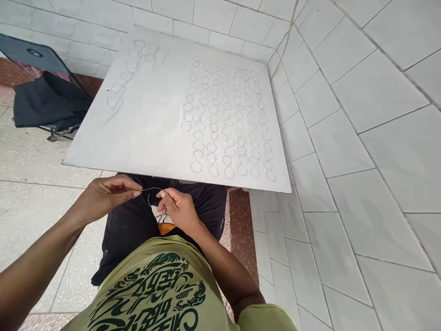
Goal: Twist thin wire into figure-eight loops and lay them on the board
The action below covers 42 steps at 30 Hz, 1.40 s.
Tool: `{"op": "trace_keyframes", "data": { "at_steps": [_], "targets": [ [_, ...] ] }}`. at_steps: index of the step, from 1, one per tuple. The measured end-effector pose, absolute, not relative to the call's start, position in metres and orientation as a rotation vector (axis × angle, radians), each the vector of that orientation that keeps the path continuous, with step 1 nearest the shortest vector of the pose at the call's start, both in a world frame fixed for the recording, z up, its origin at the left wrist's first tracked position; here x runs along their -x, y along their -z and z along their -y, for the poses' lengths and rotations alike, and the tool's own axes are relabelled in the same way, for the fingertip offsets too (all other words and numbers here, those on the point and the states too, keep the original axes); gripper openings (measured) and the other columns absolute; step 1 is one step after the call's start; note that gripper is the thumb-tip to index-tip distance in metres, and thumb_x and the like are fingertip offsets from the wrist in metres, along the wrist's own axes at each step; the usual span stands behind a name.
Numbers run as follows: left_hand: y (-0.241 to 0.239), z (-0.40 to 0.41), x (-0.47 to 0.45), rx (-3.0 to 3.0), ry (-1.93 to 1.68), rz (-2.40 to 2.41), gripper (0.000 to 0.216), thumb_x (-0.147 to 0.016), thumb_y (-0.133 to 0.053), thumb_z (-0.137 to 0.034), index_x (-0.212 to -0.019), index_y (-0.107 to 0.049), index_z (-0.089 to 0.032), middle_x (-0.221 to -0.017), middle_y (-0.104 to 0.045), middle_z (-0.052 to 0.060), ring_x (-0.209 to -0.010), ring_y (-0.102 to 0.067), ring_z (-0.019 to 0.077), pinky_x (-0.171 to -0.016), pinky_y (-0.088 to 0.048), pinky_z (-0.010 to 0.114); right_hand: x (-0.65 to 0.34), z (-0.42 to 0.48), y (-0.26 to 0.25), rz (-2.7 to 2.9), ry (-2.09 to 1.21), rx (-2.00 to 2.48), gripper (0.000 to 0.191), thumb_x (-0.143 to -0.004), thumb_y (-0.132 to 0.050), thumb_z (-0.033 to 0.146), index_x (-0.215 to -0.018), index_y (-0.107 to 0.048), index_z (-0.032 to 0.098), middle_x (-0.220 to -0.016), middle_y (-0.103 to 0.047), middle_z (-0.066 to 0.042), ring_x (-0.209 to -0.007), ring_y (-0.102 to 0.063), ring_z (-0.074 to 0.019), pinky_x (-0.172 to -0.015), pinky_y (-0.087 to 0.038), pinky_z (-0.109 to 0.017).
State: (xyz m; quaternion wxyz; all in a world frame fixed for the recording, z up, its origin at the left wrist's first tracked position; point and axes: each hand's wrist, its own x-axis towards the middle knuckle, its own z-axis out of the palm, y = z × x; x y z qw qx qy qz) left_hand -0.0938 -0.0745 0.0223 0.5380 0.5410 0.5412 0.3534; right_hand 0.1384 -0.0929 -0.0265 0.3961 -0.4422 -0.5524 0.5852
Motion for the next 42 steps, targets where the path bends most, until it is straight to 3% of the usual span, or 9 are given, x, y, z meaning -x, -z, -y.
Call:
{"op": "trace_keyframes", "data": {
  "at_steps": [4, 10, 18, 23, 30, 34, 37, 40, 42],
  "targets": [
    [-0.014, 0.082, 0.089, -1.102, -0.977, -1.352, 0.034, -0.075, -0.09, -0.042, -0.1, -0.082, -0.021, -0.094, -0.078, 0.008, -0.08, -0.068, 0.0186, -0.075, -0.056, 0.031, -0.13, 0.095, 0.031, 1.144, -1.553, 1.16, 0.039, -0.1, -0.057, 0.055, -0.095, -0.069, 0.019, -0.061, -0.068, 0.001, -0.045, -0.06, -0.0114, -0.043, -0.044, -0.022],
    [0.014, 0.118, 0.069, -0.831, -1.248, -1.259, 0.041, -0.083, -0.084, -0.037, -0.12, -0.076, -0.022, -0.116, -0.072, 0.009, -0.088, -0.067, 0.0176, -0.079, -0.057, 0.03, -0.124, 0.09, 0.03, 0.979, -1.569, 1.184, 0.04, -0.095, -0.062, 0.057, -0.093, -0.069, 0.017, -0.056, -0.066, 0.002, -0.042, -0.057, -0.0111, -0.039, -0.041, -0.021],
    [0.025, 0.134, 0.03, -0.689, -1.309, -1.274, 0.027, -0.087, -0.08, -0.04, -0.103, -0.081, -0.019, -0.094, -0.072, 0.005, -0.073, -0.061, 0.0134, -0.066, -0.051, 0.027, -0.11, 0.095, 0.033, 1.149, -1.444, 1.238, 0.037, -0.101, -0.057, 0.052, -0.103, -0.071, 0.018, -0.055, -0.062, 0.004, -0.04, -0.052, -0.0089, -0.044, -0.044, -0.02],
    [0.023, 0.122, 0.036, -0.758, -1.232, -1.387, 0.028, -0.085, -0.081, -0.043, -0.098, -0.08, -0.019, -0.082, -0.07, 0.002, -0.057, -0.049, 0.0088, -0.049, -0.036, 0.022, -0.108, 0.101, 0.033, 1.339, -1.395, 1.274, 0.039, -0.105, -0.05, 0.05, -0.107, -0.074, 0.019, -0.055, -0.062, 0.004, -0.042, -0.054, -0.0092, -0.046, -0.045, -0.02],
    [0.026, 0.124, 0.036, -0.734, -1.193, -1.384, 0.023, -0.084, -0.082, -0.041, -0.092, -0.082, -0.02, -0.076, -0.064, 0.0, -0.057, -0.047, 0.008, -0.048, -0.034, 0.021, -0.115, 0.097, 0.04, 1.643, -1.26, 1.241, 0.035, -0.108, -0.048, 0.04, -0.106, -0.077, 0.022, -0.055, -0.061, 0.004, -0.047, -0.058, -0.0112, -0.055, -0.05, -0.023],
    [0.029, 0.125, 0.035, -0.741, -1.224, -1.426, 0.024, -0.083, -0.084, -0.041, -0.097, -0.085, -0.021, -0.077, -0.065, 0.001, -0.06, -0.047, 0.0086, -0.05, -0.037, 0.021, -0.118, 0.094, 0.044, 1.9, -1.076, 1.195, 0.036, -0.109, -0.043, 0.033, -0.124, -0.073, 0.021, -0.064, -0.068, 0.001, -0.061, -0.068, -0.0157, -0.07, -0.056, -0.027],
    [0.031, 0.126, 0.036, -0.715, -1.22, -1.396, 0.024, -0.082, -0.085, -0.041, -0.099, -0.086, -0.023, -0.078, -0.067, 0.001, -0.062, -0.048, 0.0089, -0.052, -0.038, 0.021, -0.12, 0.094, 0.046, 2.016, -0.975, 1.194, 0.037, -0.108, -0.041, 0.03, -0.134, -0.066, 0.02, -0.09, -0.079, -0.006, -0.081, -0.075, -0.0194, -0.083, -0.058, -0.03],
    [0.032, 0.128, 0.037, -0.726, -1.207, -1.385, 0.025, -0.082, -0.085, -0.041, -0.1, -0.086, -0.024, -0.078, -0.068, 0.002, -0.062, -0.049, 0.0093, -0.052, -0.037, 0.021, -0.121, 0.095, 0.045, 2.119, -0.92, 1.206, 0.034, -0.108, -0.041, 0.026, -0.132, -0.064, 0.02, -0.112, -0.079, -0.01, -0.094, -0.076, -0.0209, -0.085, -0.057, -0.03],
    [0.033, 0.128, 0.036, -0.758, -1.21, -1.405, 0.026, -0.082, -0.085, -0.041, -0.101, -0.086, -0.024, -0.077, -0.069, 0.002, -0.061, -0.049, 0.01, -0.051, -0.037, 0.022, -0.121, 0.096, 0.044, 2.206, -0.916, 1.213, 0.031, -0.108, -0.039, 0.023, -0.122, -0.067, 0.018, -0.106, -0.079, -0.01, -0.089, -0.075, -0.0209, -0.081, -0.055, -0.03]
  ]
}}
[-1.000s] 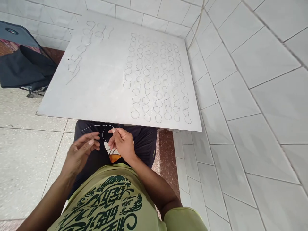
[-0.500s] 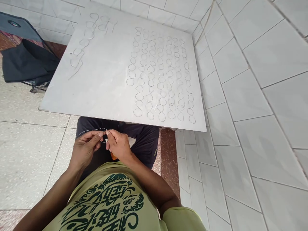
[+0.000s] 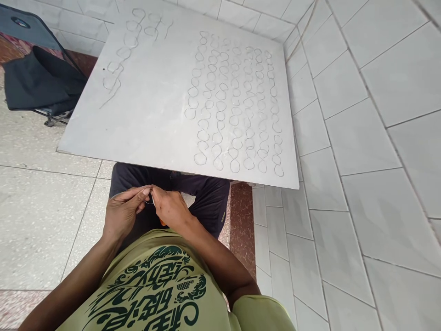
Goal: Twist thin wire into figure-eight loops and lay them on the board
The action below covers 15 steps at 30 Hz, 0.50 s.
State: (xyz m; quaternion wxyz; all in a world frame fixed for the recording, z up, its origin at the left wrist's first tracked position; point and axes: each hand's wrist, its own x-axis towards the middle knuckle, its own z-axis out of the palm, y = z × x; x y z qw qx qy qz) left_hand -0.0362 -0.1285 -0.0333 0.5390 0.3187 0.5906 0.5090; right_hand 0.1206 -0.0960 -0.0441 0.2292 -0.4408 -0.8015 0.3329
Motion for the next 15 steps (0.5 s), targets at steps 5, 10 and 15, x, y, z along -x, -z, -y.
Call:
{"op": "trace_keyframes", "data": {
  "at_steps": [5, 10, 15],
  "targets": [
    [0.037, 0.128, 0.033, -0.731, -1.271, -1.435, 0.025, -0.08, -0.085, -0.042, -0.095, -0.085, -0.021, -0.073, -0.067, 0.001, -0.056, -0.045, 0.0091, -0.049, -0.034, 0.024, -0.116, 0.1, 0.043, 2.112, -0.992, 1.216, 0.026, -0.108, -0.041, 0.024, -0.11, -0.067, 0.019, -0.084, -0.076, -0.004, -0.076, -0.072, -0.0172, -0.077, -0.053, -0.028],
    [0.04, 0.126, 0.032, -0.64, -1.312, -1.355, 0.025, -0.079, -0.085, -0.038, -0.096, -0.085, -0.02, -0.072, -0.066, 0.0, -0.054, -0.045, 0.0074, -0.049, -0.032, 0.023, -0.111, 0.111, 0.049, 1.726, -1.269, 1.235, 0.022, -0.107, -0.048, 0.032, -0.111, -0.068, 0.021, -0.068, -0.07, 0.003, -0.056, -0.066, -0.0121, -0.068, -0.054, -0.025],
    [0.037, 0.131, 0.031, -0.581, -1.298, -1.307, 0.023, -0.078, -0.086, -0.035, -0.094, -0.085, -0.018, -0.071, -0.067, 0.002, -0.055, -0.048, 0.0072, -0.049, -0.033, 0.021, -0.109, 0.118, 0.053, 1.581, -1.283, 1.262, 0.031, -0.107, -0.048, 0.04, -0.097, -0.071, 0.022, -0.066, -0.068, 0.002, -0.052, -0.062, -0.0113, -0.059, -0.052, -0.024]
  ]
}}
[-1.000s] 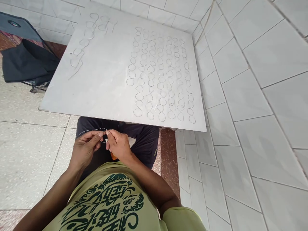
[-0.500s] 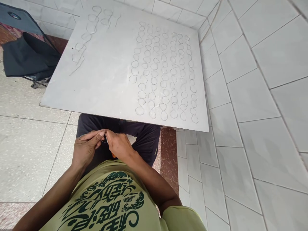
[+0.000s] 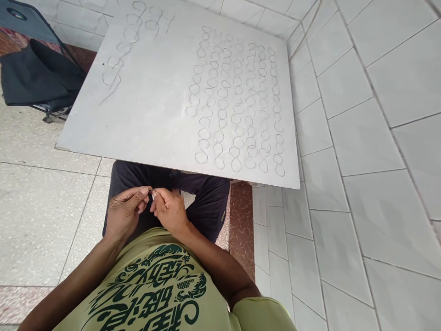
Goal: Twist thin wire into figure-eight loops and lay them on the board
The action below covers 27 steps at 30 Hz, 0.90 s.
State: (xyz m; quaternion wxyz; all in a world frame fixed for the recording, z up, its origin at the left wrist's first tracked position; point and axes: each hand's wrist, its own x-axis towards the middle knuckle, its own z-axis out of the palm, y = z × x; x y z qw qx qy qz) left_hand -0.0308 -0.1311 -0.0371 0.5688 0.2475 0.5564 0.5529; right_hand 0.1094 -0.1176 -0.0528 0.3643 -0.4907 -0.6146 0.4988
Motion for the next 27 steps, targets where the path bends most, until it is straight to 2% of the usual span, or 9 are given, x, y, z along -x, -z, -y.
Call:
{"op": "trace_keyframes", "data": {
  "at_steps": [5, 10, 13, 18, 24, 27],
  "targets": [
    [0.035, 0.14, 0.029, -0.581, -1.28, -1.331, 0.022, -0.078, -0.086, -0.036, -0.09, -0.084, -0.017, -0.069, -0.065, 0.001, -0.054, -0.048, 0.0076, -0.047, -0.034, 0.022, -0.11, 0.117, 0.055, 1.62, -1.271, 1.28, 0.034, -0.108, -0.046, 0.042, -0.103, -0.073, 0.022, -0.064, -0.068, 0.002, -0.051, -0.062, -0.0123, -0.057, -0.052, -0.025],
    [0.034, 0.141, 0.027, -0.508, -1.331, -1.359, 0.023, -0.076, -0.087, -0.036, -0.089, -0.083, -0.017, -0.069, -0.066, 0.001, -0.054, -0.05, 0.0079, -0.047, -0.035, 0.022, -0.116, 0.11, 0.061, 1.963, -1.051, 1.203, 0.034, -0.111, -0.041, 0.036, -0.118, -0.07, 0.021, -0.081, -0.074, -0.003, -0.072, -0.071, -0.0162, -0.076, -0.055, -0.028],
    [0.033, 0.139, 0.028, -0.502, -1.294, -1.381, 0.023, -0.075, -0.087, -0.035, -0.088, -0.082, -0.016, -0.069, -0.066, 0.001, -0.053, -0.05, 0.0081, -0.046, -0.036, 0.022, -0.12, 0.107, 0.063, 2.143, -0.9, 1.187, 0.033, -0.111, -0.039, 0.033, -0.107, -0.069, 0.019, -0.082, -0.074, -0.006, -0.075, -0.07, -0.0172, -0.08, -0.053, -0.028],
    [0.04, 0.14, 0.025, -0.47, -1.322, -1.378, 0.022, -0.076, -0.087, -0.036, -0.084, -0.081, -0.016, -0.07, -0.066, 0.0, -0.052, -0.05, 0.0078, -0.046, -0.038, 0.022, -0.116, 0.11, 0.067, 2.221, -0.774, 1.262, 0.036, -0.112, -0.036, 0.031, -0.093, -0.064, 0.019, -0.078, -0.071, -0.006, -0.071, -0.068, -0.0162, -0.076, -0.049, -0.027],
    [0.052, 0.137, 0.024, -0.434, -1.316, -1.387, 0.024, -0.074, -0.087, -0.036, -0.086, -0.081, -0.016, -0.069, -0.064, -0.001, -0.051, -0.048, 0.0072, -0.045, -0.036, 0.022, -0.109, 0.111, 0.07, 2.129, -0.901, 1.327, 0.035, -0.111, -0.04, 0.028, -0.084, -0.062, 0.02, -0.074, -0.071, -0.005, -0.067, -0.066, -0.0157, -0.074, -0.049, -0.027],
    [0.052, 0.13, 0.036, -0.394, -1.217, -1.308, 0.026, -0.07, -0.091, -0.034, -0.082, -0.08, -0.014, -0.063, -0.057, -0.002, -0.049, -0.043, 0.0056, -0.043, -0.03, 0.02, -0.117, 0.106, 0.065, 1.99, -1.103, 1.285, 0.026, -0.108, -0.047, 0.032, -0.098, -0.067, 0.02, -0.08, -0.074, -0.004, -0.07, -0.069, -0.0153, -0.073, -0.05, -0.026]
  ]
}}
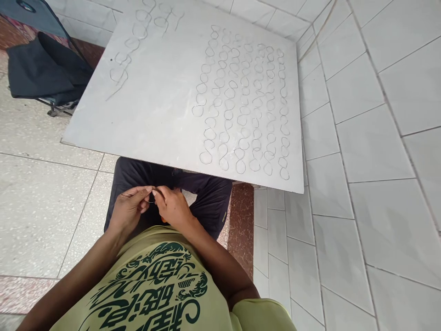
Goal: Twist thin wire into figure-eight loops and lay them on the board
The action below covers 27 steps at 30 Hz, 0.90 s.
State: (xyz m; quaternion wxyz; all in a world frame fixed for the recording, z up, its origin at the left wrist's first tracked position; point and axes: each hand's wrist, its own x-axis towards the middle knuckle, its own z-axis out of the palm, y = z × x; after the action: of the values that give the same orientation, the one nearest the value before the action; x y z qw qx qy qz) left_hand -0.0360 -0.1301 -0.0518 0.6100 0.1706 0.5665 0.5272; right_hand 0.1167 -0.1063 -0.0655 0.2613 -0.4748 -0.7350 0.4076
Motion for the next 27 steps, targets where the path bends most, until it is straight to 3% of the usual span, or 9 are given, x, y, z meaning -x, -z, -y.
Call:
{"op": "trace_keyframes", "data": {
  "at_steps": [6, 10, 13, 16, 21, 27],
  "targets": [
    [0.038, 0.121, 0.065, -0.466, -0.816, -1.104, 0.028, -0.068, -0.094, -0.033, -0.078, -0.079, -0.012, -0.053, -0.049, -0.004, -0.045, -0.032, 0.0026, -0.043, -0.02, 0.018, -0.142, 0.087, 0.054, 1.656, -1.588, 1.164, 0.035, -0.105, -0.052, 0.047, -0.112, -0.073, 0.019, -0.095, -0.077, -0.005, -0.077, -0.071, -0.014, -0.07, -0.053, -0.025],
    [0.031, 0.124, 0.067, -0.488, -0.635, -0.967, 0.029, -0.07, -0.093, -0.035, -0.083, -0.082, -0.011, -0.052, -0.049, -0.004, -0.045, -0.029, 0.0011, -0.043, -0.017, 0.017, -0.14, 0.076, 0.054, 1.636, -1.867, 0.88, 0.032, -0.099, -0.066, 0.047, -0.113, -0.079, 0.021, -0.116, -0.075, -0.008, -0.106, -0.071, -0.019, -0.092, -0.056, -0.031],
    [0.031, 0.127, 0.066, -0.477, -0.6, -0.916, 0.028, -0.07, -0.093, -0.034, -0.084, -0.083, -0.012, -0.051, -0.046, -0.004, -0.046, -0.028, 0.0014, -0.044, -0.018, 0.016, -0.132, 0.078, 0.06, 1.38, -2.121, 0.644, 0.028, -0.098, -0.068, 0.042, -0.116, -0.08, 0.024, -0.136, -0.07, -0.007, -0.13, -0.063, -0.023, -0.112, -0.049, -0.04],
    [0.033, 0.128, 0.07, -0.465, -0.598, -0.914, 0.027, -0.071, -0.092, -0.034, -0.083, -0.083, -0.012, -0.049, -0.043, -0.005, -0.046, -0.029, 0.0024, -0.044, -0.02, 0.017, -0.126, 0.085, 0.067, 1.137, -2.287, 0.54, 0.027, -0.098, -0.069, 0.039, -0.121, -0.079, 0.027, -0.149, -0.062, -0.006, -0.142, -0.055, -0.025, -0.119, -0.044, -0.045],
    [0.036, 0.132, 0.071, -0.485, -0.55, -0.886, 0.025, -0.071, -0.091, -0.033, -0.081, -0.084, -0.011, -0.048, -0.045, -0.004, -0.046, -0.03, 0.0034, -0.044, -0.021, 0.018, -0.12, 0.093, 0.067, 1.009, -2.333, 0.525, 0.034, -0.095, -0.073, 0.042, -0.125, -0.077, 0.028, -0.154, -0.059, -0.005, -0.146, -0.051, -0.0236, -0.123, -0.041, -0.043],
    [0.042, 0.141, 0.057, -0.435, -0.479, -0.931, 0.028, -0.069, -0.092, -0.036, -0.077, -0.082, -0.011, -0.045, -0.039, -0.005, -0.045, -0.03, 0.0034, -0.045, -0.021, 0.019, -0.113, 0.098, 0.068, 0.92, -2.439, 0.39, 0.028, -0.091, -0.078, 0.04, -0.116, -0.079, 0.027, -0.151, -0.062, -0.005, -0.148, -0.049, -0.0231, -0.125, -0.037, -0.042]
  ]
}}
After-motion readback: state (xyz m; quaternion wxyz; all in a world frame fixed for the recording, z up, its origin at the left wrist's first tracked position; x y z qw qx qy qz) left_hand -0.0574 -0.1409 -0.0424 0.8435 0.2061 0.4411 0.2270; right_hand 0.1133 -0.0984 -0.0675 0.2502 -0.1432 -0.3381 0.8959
